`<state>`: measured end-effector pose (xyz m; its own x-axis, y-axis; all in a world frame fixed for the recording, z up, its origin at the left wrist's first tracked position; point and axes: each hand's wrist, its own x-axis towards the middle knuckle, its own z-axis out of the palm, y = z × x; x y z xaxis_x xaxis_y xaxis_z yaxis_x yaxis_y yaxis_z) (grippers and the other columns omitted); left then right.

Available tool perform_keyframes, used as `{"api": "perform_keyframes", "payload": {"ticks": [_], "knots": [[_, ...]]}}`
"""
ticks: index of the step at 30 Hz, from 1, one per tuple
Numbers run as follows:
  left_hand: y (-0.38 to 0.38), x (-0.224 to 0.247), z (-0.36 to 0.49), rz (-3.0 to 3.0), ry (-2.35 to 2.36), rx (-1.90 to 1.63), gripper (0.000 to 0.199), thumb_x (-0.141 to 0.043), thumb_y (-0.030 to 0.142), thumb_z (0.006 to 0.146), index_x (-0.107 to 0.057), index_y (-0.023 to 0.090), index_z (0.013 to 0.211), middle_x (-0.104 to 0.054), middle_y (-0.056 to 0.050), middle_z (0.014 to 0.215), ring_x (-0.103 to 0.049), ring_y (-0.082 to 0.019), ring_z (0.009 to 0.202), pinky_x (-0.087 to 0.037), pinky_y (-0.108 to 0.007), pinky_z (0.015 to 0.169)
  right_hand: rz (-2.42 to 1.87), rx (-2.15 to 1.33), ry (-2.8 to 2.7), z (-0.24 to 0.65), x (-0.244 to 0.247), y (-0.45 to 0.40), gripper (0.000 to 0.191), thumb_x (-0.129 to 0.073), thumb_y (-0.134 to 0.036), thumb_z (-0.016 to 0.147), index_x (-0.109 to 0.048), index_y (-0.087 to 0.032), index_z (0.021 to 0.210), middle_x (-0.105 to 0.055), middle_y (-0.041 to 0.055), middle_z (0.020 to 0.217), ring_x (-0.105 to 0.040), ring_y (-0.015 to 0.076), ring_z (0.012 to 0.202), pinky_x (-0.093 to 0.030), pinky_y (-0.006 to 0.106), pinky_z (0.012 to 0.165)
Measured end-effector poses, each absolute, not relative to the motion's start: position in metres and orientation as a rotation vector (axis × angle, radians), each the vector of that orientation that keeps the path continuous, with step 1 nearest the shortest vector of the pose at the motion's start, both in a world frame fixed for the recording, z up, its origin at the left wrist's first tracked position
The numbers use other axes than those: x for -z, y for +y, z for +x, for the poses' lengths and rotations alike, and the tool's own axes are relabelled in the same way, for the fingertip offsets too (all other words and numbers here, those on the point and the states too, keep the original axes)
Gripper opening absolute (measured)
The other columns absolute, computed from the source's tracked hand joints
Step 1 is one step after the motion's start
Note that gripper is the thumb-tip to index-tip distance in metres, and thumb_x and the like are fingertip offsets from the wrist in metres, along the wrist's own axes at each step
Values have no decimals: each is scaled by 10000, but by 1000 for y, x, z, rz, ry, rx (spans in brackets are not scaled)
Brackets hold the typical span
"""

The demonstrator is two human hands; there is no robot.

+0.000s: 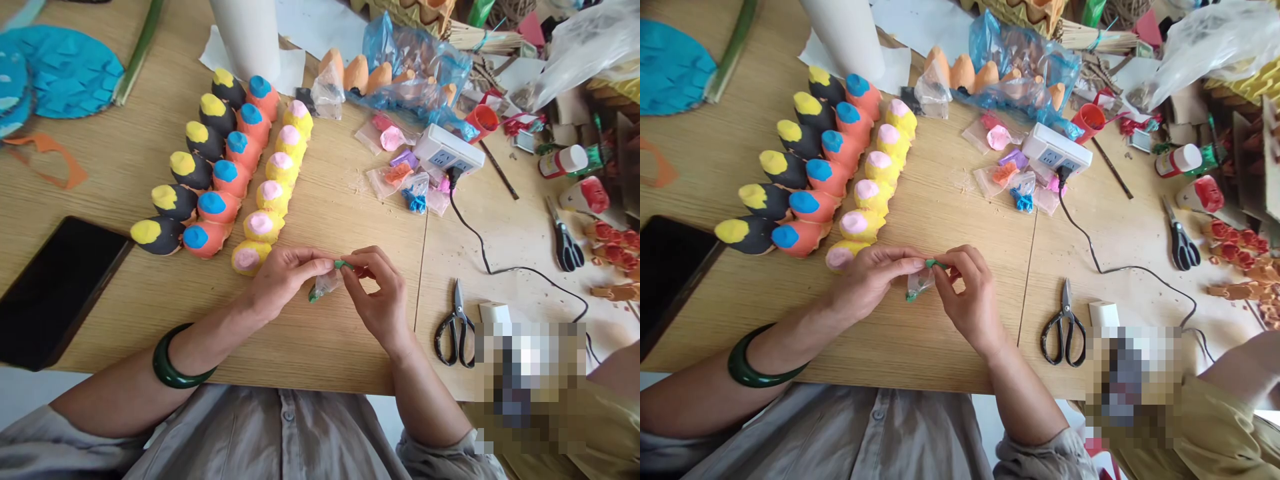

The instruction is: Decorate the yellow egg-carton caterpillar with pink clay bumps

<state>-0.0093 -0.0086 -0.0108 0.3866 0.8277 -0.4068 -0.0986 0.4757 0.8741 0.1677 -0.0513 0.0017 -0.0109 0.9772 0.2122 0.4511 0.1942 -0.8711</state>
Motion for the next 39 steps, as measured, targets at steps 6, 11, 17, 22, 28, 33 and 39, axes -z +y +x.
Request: {"api": "perform_keyframes", "payload": {"ticks": [6,11,17,22,28,33,39], "knots": [[-8,10,-11,999,1083,-706,189,-806,404,850,-869,228,828,-820,-25,815,-690,-175,764,-514,-292,708,-1324,-1164,-1082,176,-4,-47,67,-752,-298,957,-762,-232,961,-695,5,872,-636,123,708,-586,279,623],[-10,13,-11,1023,1159,-744,210,-813,427,853,-871,226,840,-842,-55,881,-739,-228,837,-560,-326,738,-1259,-1382,-723,178,-4,-39,212,-777,-415,905,-788,-223,995,-735,29,927,-642,130,728,-620,267,584],[-11,7,-10,1022,1148,-748,266,-815,468,870,-887,232,969,-860,-77,1047,-777,-256,977,-608,-335,843,-1252,-1477,-670,182,2,-36,226,-715,-245,837,-774,-215,1053,-778,69,1103,-702,159,842,-662,303,669],[-10,13,-10,932,1083,-770,341,-807,532,882,-884,249,1055,-849,-76,1150,-774,-276,1101,-624,-364,955,-1140,-1541,-674,182,-1,-36,156,-709,-303,871,-717,-221,1004,-722,61,1157,-697,153,890,-662,278,668],[-8,16,-13,967,1022,-742,343,-801,549,887,-886,255,1042,-851,-60,1072,-767,-253,1043,-610,-342,938,-1145,-1549,-815,183,-5,-38,214,-725,-244,845,-679,-228,1054,-663,34,1040,-596,122,723,-547,219,476],[-7,13,-13,960,1031,-731,458,-813,491,890,-815,249,1279,-792,-22,903,-726,-178,864,-589,-295,791,-1206,-1602,-808,185,-6,-38,216,-772,-379,880,-713,-214,1005,-568,-33,737,-523,107,599,-452,213,449],[-6,11,-15,950,957,-731,757,-836,450,861,-619,174,1531,-699,28,731,-660,-140,678,-562,-271,652,-1356,-1527,-990,174,-5,-42,406,-895,-559,776,-725,-204,873,-609,-31,692,-445,79,518,-328,240,438]]}}
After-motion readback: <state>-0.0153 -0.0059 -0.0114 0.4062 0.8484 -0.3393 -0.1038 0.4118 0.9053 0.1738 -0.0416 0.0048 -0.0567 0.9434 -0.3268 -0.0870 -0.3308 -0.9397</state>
